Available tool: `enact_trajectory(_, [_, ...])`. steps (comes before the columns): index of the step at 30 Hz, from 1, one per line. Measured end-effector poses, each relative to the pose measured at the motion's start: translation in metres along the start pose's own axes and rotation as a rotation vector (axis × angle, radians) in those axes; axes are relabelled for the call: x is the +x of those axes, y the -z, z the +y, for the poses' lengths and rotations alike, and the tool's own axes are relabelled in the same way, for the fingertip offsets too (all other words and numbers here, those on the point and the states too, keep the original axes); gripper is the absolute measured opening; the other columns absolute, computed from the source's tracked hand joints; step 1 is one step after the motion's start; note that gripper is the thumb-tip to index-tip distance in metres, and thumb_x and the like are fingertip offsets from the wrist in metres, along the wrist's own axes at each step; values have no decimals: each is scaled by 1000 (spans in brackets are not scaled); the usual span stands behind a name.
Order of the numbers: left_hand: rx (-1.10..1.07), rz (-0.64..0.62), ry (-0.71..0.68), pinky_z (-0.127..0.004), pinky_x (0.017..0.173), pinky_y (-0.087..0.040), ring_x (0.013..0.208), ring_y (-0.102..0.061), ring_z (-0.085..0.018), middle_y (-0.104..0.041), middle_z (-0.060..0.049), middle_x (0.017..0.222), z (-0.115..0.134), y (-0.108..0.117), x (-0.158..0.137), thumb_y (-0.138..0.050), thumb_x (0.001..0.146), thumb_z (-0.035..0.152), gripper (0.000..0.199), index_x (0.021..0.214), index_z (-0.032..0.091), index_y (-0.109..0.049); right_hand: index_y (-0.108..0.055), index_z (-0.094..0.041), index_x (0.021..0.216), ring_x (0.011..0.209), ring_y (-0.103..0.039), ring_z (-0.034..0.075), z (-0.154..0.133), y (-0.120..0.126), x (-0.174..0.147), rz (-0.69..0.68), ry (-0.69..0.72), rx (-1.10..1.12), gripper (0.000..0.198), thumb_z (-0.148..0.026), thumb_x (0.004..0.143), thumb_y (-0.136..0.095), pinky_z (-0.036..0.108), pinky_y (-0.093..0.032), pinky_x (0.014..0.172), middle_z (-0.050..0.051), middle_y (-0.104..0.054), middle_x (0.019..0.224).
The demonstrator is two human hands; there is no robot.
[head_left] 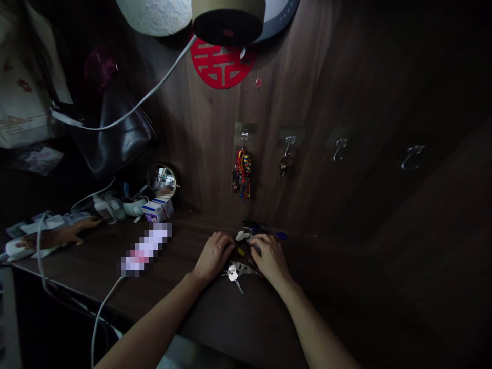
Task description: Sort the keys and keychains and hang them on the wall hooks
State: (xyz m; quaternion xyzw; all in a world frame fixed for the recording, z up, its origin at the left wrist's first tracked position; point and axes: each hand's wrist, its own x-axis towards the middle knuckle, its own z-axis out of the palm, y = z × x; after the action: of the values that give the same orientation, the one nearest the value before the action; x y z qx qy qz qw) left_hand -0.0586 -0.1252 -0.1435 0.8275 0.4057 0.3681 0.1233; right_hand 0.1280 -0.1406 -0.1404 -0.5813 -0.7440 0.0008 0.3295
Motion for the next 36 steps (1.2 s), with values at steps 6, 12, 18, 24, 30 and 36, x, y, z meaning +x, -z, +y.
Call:
enact_trajectory(6, [-396, 73, 249, -26, 72, -43, 75, -57, -15, -62, -1, 80, 0, 1, 1, -49, 84, 36, 18, 84, 20, -57, -60, -24, 90, 90, -60, 20, -12, 3, 2, -21, 32, 257, 16, -21, 84, -45, 34, -42, 78, 2, -67, 93])
enact_trajectory(12, [-855, 129, 444, -24, 61, -48, 62, -58, -13, -59, 1, 71, -5, -3, 7, -64, 71, 45, 30, 76, 17, -56, -56, -25, 106, 86, -62, 19, -28, -1, -1, -37, 76, 333, 29, -22, 77, -57, 34, -44, 81, 2, -67, 92])
enact_trajectory(18, [-1134, 82, 564, -24, 59, -52, 57, -58, -10, -59, 3, 65, -4, -1, 10, -73, 60, 44, 37, 73, 14, -56, -59, -23, 97, 81, -62, 17, -30, -3, 2, 2, 45, 482, 18, -23, 80, -53, 29, -48, 73, 3, -67, 90])
enact_trajectory(24, [-1195, 98, 606, -22, 59, -52, 57, -58, -9, -58, 3, 62, -7, 1, 11, -75, 60, 41, 34, 73, 14, -57, -60, -21, 92, 73, -61, 16, -28, -7, 3, -24, -23, 618, 18, -27, 75, -59, 25, -48, 63, 2, -67, 85])
enact_trajectory(30, [-1218, 98, 606, -22, 57, -50, 53, -57, -8, -60, 3, 64, -10, 1, 12, -76, 58, 40, 35, 74, 13, -60, -62, -20, 89, 66, -60, 15, -29, -10, 5, 5, -101, 700, 16, -25, 74, -57, 26, -48, 59, 3, -66, 82])
enact_trajectory(36, [-1254, -1, 580, -21, 60, -47, 58, -57, -8, -64, -1, 72, -13, 0, 11, -74, 64, 37, 34, 87, 13, -66, -63, -18, 90, 59, -61, 14, -26, -14, 7, -14, -226, 905, 21, -29, 73, -60, 27, -50, 58, 3, -67, 76])
